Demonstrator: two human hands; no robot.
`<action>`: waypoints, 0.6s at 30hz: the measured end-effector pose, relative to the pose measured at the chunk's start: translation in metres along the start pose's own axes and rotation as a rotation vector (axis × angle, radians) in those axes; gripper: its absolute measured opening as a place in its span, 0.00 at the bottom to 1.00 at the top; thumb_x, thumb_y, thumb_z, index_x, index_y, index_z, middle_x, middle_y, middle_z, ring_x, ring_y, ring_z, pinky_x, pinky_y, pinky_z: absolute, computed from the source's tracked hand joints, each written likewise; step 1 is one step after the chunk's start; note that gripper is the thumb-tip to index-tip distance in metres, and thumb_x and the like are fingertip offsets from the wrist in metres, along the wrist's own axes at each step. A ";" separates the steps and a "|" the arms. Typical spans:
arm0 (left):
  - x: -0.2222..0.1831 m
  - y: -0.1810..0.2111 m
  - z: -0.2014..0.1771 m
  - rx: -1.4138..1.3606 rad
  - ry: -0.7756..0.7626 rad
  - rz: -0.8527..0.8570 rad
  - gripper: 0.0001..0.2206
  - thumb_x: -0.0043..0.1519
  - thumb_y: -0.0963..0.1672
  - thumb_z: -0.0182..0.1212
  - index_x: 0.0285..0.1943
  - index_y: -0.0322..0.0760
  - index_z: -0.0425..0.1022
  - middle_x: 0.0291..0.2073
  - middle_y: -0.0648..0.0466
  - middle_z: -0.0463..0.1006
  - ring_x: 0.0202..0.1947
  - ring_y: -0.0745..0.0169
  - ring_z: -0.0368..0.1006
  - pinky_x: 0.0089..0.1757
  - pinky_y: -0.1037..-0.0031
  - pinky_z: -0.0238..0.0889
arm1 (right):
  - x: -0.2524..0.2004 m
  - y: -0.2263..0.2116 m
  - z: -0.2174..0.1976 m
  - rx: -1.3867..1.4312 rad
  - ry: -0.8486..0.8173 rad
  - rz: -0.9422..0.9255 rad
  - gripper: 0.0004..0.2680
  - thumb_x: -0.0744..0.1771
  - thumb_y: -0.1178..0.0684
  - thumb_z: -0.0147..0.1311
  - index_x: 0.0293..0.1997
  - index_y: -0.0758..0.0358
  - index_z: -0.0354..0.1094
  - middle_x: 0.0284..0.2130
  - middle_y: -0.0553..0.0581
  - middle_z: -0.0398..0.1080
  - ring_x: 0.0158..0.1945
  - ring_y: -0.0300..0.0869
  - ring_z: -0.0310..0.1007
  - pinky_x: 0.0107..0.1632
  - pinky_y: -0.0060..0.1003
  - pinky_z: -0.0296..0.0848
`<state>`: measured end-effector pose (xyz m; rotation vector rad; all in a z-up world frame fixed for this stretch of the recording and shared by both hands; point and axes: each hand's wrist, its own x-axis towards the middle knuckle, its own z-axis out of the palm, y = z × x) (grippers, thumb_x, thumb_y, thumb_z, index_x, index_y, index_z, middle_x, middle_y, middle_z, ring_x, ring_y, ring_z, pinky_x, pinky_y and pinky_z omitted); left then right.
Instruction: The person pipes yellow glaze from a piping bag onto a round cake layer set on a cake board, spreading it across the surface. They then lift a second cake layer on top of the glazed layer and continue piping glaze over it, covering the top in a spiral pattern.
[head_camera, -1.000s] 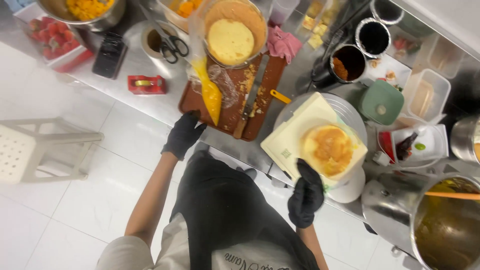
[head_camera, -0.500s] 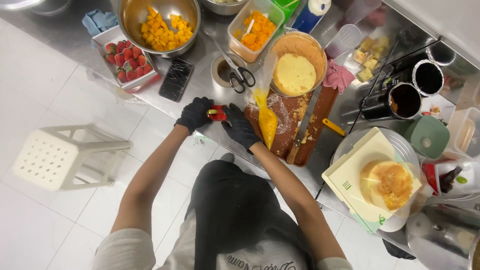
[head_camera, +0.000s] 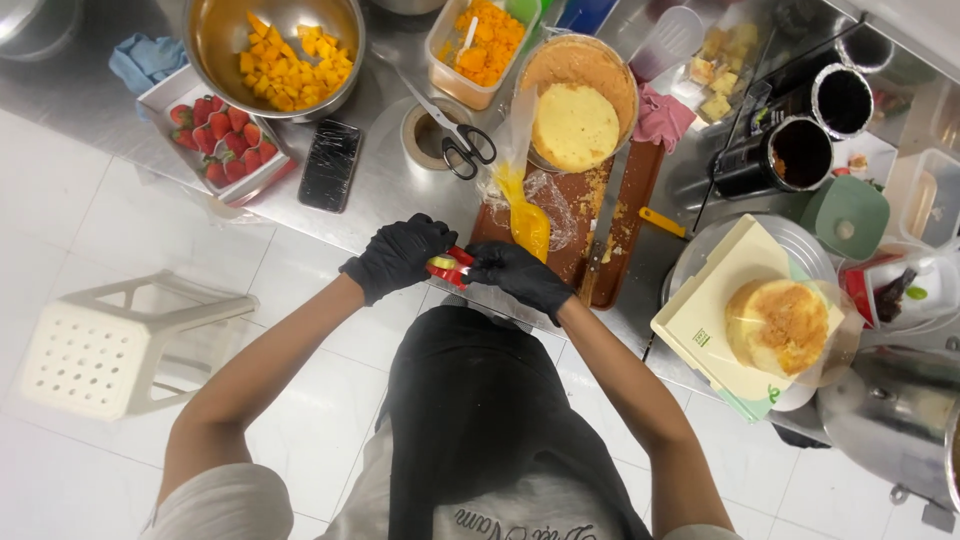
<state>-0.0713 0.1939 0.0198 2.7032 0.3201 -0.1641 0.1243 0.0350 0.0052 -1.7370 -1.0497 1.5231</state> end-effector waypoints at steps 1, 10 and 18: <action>-0.001 -0.002 -0.001 0.001 -0.007 0.016 0.25 0.50 0.44 0.75 0.58 0.41 0.75 0.47 0.54 0.78 0.50 0.54 0.73 0.45 0.63 0.72 | -0.016 0.001 -0.007 0.008 0.014 0.004 0.22 0.65 0.46 0.64 0.63 0.64 0.67 0.50 0.55 0.76 0.52 0.39 0.75 0.58 0.32 0.71; -0.001 0.018 -0.027 -0.564 0.078 0.251 0.31 0.48 0.46 0.78 0.63 0.44 0.73 0.56 0.50 0.77 0.58 0.53 0.72 0.56 0.65 0.67 | -0.084 0.043 -0.010 0.474 0.030 0.010 0.11 0.66 0.56 0.61 0.49 0.74 0.76 0.40 0.58 0.77 0.43 0.39 0.73 0.48 0.33 0.71; 0.009 0.061 -0.021 -0.827 -0.084 -0.294 0.33 0.44 0.46 0.78 0.62 0.41 0.73 0.51 0.50 0.78 0.50 0.55 0.78 0.50 0.67 0.72 | -0.117 0.065 0.056 1.149 0.143 0.049 0.12 0.65 0.62 0.56 0.54 0.71 0.72 0.50 0.61 0.76 0.54 0.44 0.76 0.60 0.36 0.73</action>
